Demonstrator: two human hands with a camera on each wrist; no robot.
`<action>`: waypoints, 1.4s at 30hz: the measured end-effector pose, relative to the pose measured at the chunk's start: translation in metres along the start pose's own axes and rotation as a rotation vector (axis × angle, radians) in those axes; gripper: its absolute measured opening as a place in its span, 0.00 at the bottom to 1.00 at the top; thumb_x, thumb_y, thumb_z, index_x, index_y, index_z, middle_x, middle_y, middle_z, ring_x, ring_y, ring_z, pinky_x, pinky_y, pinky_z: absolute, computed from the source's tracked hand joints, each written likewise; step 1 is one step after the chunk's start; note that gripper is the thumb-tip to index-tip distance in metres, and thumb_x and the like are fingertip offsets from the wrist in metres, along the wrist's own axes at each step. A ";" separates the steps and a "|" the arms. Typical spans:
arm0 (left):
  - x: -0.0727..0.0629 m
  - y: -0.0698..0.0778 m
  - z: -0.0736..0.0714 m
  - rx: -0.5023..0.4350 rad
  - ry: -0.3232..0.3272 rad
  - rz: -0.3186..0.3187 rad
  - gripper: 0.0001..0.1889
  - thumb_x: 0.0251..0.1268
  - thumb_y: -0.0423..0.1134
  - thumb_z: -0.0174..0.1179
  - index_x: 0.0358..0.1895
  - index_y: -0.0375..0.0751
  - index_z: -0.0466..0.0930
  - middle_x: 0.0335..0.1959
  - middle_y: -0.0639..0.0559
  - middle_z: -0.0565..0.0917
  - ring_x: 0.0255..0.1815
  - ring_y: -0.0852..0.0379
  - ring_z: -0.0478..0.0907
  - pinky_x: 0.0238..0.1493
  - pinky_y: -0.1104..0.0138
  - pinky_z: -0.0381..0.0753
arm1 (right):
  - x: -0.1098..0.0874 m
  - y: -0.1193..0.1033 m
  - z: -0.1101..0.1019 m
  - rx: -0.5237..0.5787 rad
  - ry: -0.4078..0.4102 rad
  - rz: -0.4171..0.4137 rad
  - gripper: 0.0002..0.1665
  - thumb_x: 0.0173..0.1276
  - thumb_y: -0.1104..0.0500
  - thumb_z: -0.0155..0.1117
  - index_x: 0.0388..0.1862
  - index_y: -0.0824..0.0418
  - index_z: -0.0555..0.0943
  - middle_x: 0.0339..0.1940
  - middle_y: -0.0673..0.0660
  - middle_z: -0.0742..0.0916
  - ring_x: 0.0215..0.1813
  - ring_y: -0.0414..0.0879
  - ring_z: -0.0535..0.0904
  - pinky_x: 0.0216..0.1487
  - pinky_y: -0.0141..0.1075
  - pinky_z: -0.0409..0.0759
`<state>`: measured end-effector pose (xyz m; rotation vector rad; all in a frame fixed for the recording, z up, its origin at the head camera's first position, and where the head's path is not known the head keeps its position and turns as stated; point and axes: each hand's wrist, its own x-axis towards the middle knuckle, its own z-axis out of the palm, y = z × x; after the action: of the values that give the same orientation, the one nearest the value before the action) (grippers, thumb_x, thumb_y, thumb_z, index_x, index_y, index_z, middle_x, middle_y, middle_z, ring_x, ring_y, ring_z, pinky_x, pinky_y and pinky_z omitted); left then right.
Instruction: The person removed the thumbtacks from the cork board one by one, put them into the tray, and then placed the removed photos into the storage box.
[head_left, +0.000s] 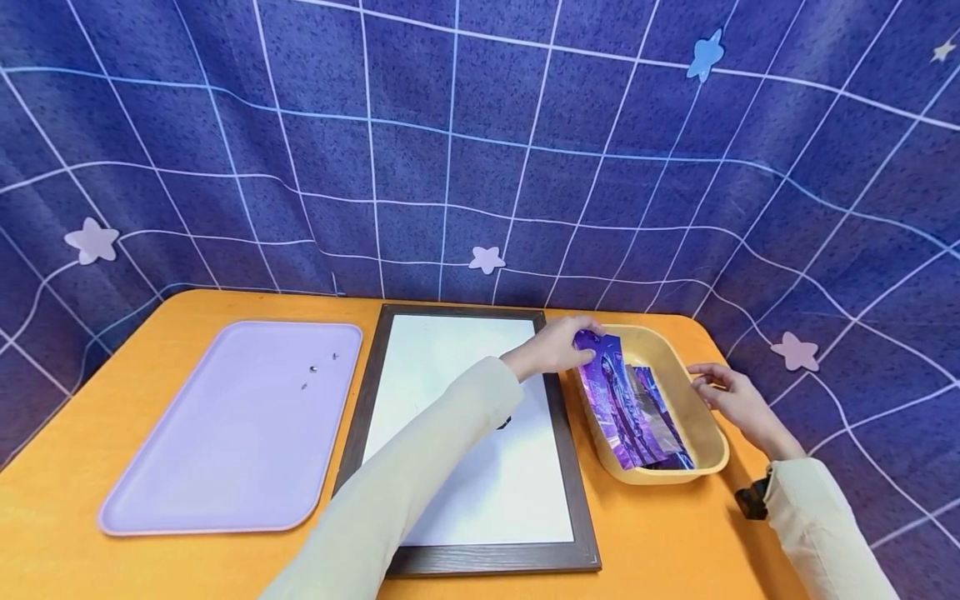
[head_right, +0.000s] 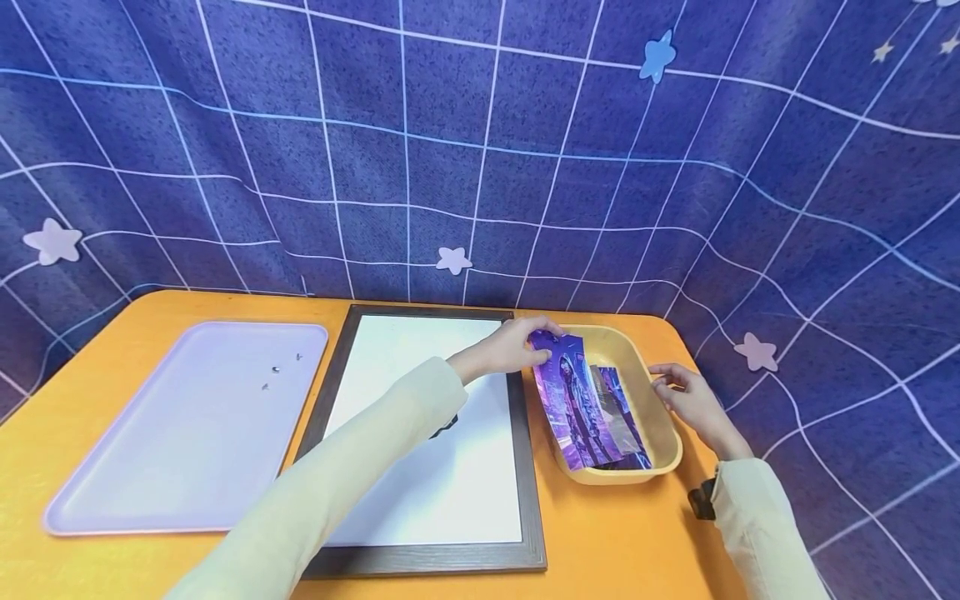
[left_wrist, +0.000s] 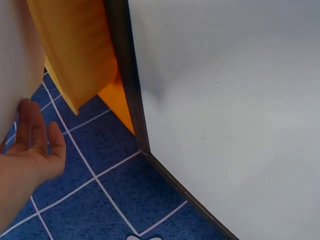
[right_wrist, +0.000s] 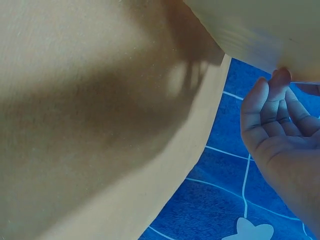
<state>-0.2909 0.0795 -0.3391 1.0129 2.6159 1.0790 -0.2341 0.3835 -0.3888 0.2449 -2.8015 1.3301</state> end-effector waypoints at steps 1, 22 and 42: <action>0.000 -0.001 0.000 -0.007 -0.010 0.005 0.21 0.61 0.36 0.56 0.58 0.41 0.70 0.59 0.50 0.75 0.60 0.57 0.70 0.62 0.70 0.66 | 0.000 0.000 0.000 0.002 0.001 -0.001 0.20 0.69 0.65 0.48 0.55 0.76 0.67 0.34 0.52 0.79 0.31 0.32 0.73 0.31 0.28 0.74; -0.007 -0.020 0.002 -0.091 -0.113 0.062 0.33 0.56 0.34 0.61 0.65 0.36 0.58 0.59 0.42 0.71 0.61 0.48 0.68 0.61 0.61 0.68 | 0.001 0.001 0.002 -0.007 -0.002 0.005 0.20 0.68 0.65 0.48 0.56 0.76 0.67 0.35 0.52 0.79 0.32 0.32 0.73 0.31 0.28 0.74; -0.023 -0.032 -0.011 -0.006 -0.163 0.044 0.22 0.62 0.34 0.55 0.59 0.35 0.67 0.53 0.42 0.76 0.52 0.49 0.74 0.55 0.65 0.73 | 0.000 0.000 0.001 -0.022 0.004 -0.007 0.18 0.67 0.65 0.49 0.53 0.75 0.69 0.33 0.52 0.79 0.31 0.32 0.73 0.30 0.27 0.75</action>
<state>-0.2942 0.0427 -0.3552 1.1115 2.4715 0.9680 -0.2344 0.3828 -0.3889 0.2511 -2.8070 1.2963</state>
